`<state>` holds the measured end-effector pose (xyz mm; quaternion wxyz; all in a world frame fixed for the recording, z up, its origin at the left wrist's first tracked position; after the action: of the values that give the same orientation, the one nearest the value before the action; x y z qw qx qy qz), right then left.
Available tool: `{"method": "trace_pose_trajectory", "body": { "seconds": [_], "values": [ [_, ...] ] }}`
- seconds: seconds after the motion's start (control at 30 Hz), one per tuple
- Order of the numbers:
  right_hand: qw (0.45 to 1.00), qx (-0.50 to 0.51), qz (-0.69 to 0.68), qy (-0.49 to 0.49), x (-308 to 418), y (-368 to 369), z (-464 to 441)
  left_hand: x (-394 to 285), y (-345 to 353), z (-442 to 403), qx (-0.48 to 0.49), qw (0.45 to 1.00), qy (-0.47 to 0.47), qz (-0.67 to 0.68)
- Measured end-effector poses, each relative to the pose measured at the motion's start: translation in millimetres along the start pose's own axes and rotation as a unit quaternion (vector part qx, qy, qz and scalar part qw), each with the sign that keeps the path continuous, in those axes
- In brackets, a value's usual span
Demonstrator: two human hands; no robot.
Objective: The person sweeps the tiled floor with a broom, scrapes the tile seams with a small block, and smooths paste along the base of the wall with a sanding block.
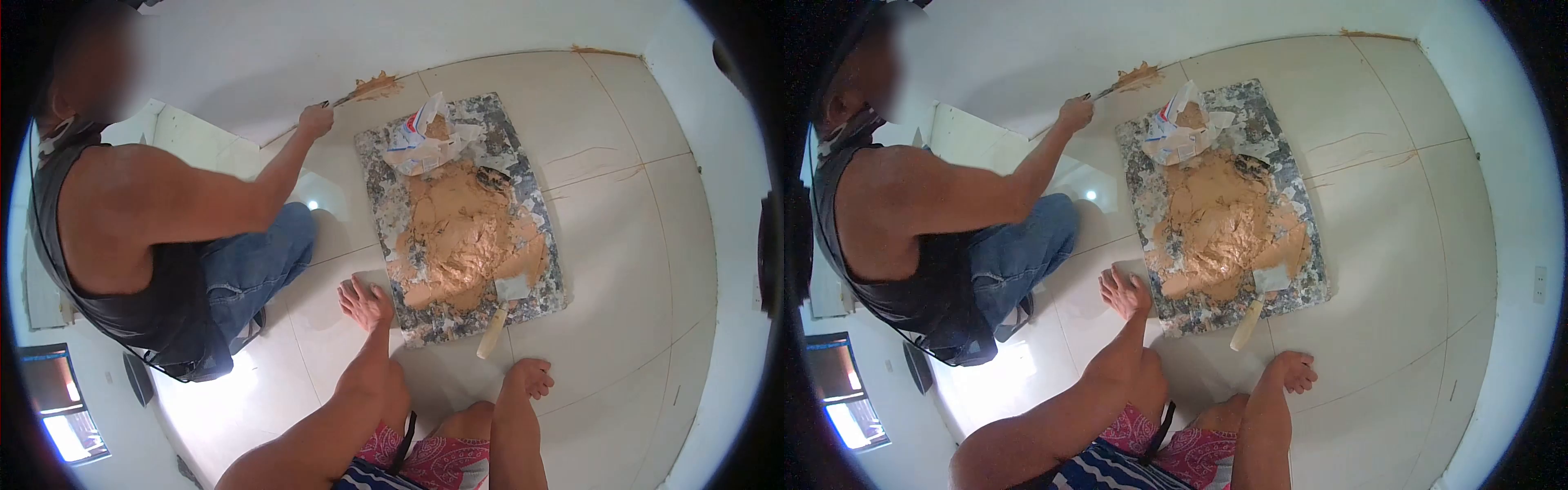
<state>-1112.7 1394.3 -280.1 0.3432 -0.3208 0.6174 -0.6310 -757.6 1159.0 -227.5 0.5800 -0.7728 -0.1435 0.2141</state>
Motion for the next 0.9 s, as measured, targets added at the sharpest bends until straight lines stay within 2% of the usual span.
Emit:
{"method": "trace_pose_trajectory", "body": {
  "seconds": [0.4, 0.47, 0.5, 0.53, 0.63, 0.9],
  "values": [
    [0.999, -0.036, 0.016, -0.01, 2.4, -5.2, 3.5, -3.2, -9.9, -3.9, -0.019, 1.0, 0.011, 0.0],
    [0.999, -0.04, 0.015, -0.008, 1.1, -3.4, 1.4, -5.9, -11.2, -6.9, 0.193, 0.978, -0.028, -0.071],
    [0.999, -0.041, 0.014, -0.008, 0.0, -1.9, 0.5, -6.9, -11.0, -6.8, 0.23, 0.97, -0.039, -0.071],
    [0.999, -0.042, 0.013, -0.007, -0.6, -1.0, 0.5, -7.4, -11.0, -6.8, 0.232, 0.97, -0.041, -0.064],
    [0.999, -0.044, 0.009, -0.002, -0.8, -1.4, 1.7, -7.1, -10.7, -6.5, 0.148, 0.989, -0.03, -0.004],
    [0.999, -0.05, 0.003, 0.02, -2.1, -9.3, 6.1, -4.8, -10.4, -2.9, 0.109, 0.994, -0.017, 0.024]
  ]
}}
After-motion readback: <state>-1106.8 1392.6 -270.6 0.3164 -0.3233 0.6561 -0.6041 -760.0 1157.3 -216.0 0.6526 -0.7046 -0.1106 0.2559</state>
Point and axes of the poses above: each hand's wrist, its own z-axis away from the middle knuckle, its own y-axis out of the palm, x = y × z, the point moved 4 cm from there along -z, towards the middle knuckle, and after that the axes turned 6 degrees about -x, right-handed, at the moved point
